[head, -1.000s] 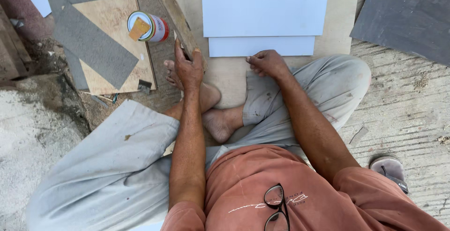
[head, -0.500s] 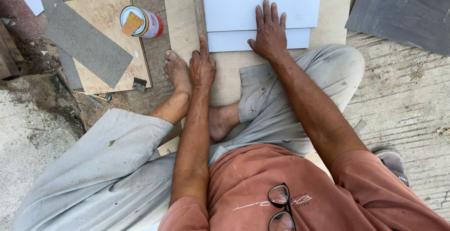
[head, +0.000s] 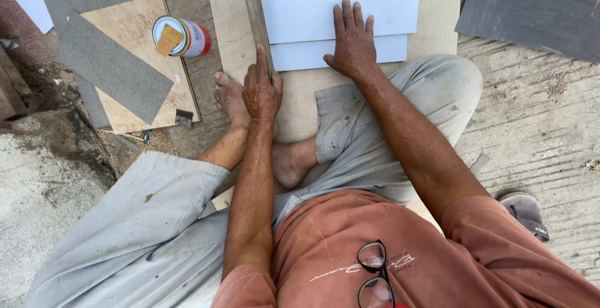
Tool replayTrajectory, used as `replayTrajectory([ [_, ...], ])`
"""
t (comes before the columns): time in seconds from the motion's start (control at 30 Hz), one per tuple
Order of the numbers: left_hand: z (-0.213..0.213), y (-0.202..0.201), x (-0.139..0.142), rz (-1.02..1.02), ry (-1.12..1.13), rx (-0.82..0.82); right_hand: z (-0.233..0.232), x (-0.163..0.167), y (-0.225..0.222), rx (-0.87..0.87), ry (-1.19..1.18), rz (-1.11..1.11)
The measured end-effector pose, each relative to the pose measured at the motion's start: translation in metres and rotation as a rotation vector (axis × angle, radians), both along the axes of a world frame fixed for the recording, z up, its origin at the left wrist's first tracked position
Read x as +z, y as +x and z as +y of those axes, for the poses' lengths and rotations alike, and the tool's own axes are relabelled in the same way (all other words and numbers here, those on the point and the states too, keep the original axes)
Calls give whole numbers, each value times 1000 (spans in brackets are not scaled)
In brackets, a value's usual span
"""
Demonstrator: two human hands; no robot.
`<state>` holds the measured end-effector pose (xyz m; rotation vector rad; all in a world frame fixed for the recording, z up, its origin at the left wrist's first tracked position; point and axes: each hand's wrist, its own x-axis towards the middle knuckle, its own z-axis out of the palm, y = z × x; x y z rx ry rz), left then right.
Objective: The person applies a finish to a wooden board using a sponge, then places a white sheet on top and smooths it with their hands and a wooden stick. They repeat this process with another board.
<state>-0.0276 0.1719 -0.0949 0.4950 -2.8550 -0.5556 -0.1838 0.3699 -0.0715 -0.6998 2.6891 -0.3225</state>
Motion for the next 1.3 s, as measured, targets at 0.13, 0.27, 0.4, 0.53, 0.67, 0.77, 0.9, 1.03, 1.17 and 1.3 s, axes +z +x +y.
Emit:
replayTrajectory([
  [0.13, 4, -3, 1, -334, -67, -28, 1, -2, 0, -13, 27, -31],
  [0.27, 9, -5, 5, -104, -7, -43, 3, -1, -2, -1, 2, 25],
  [0.4, 10, -10, 12, -265, -17, -49, 3, 0, 1, 10, 9, 47],
  [0.53, 14, -13, 17, -297, -35, -87, 7, 11, -1, 28, 11, -48],
  [0.67, 23, -9, 14, -330, -27, -37, 39, 30, -35, -38, -69, -137],
  [0.77, 25, -4, 11, -214, 2, -28, 79, 39, -62, -162, 45, -94],
  [0.9, 22, -4, 11, -193, 42, -13, 106, 37, -79, -469, -50, -156],
  [1.03, 27, -6, 13, 17, 20, -74, 93, 25, -79, -572, -90, -75],
  [1.17, 38, -5, 13, -44, -114, -120, 84, 21, -82, -553, -78, -64],
  [1.3, 43, -2, 9, -226, -145, -177, 87, 21, -87, -578, -123, -47],
])
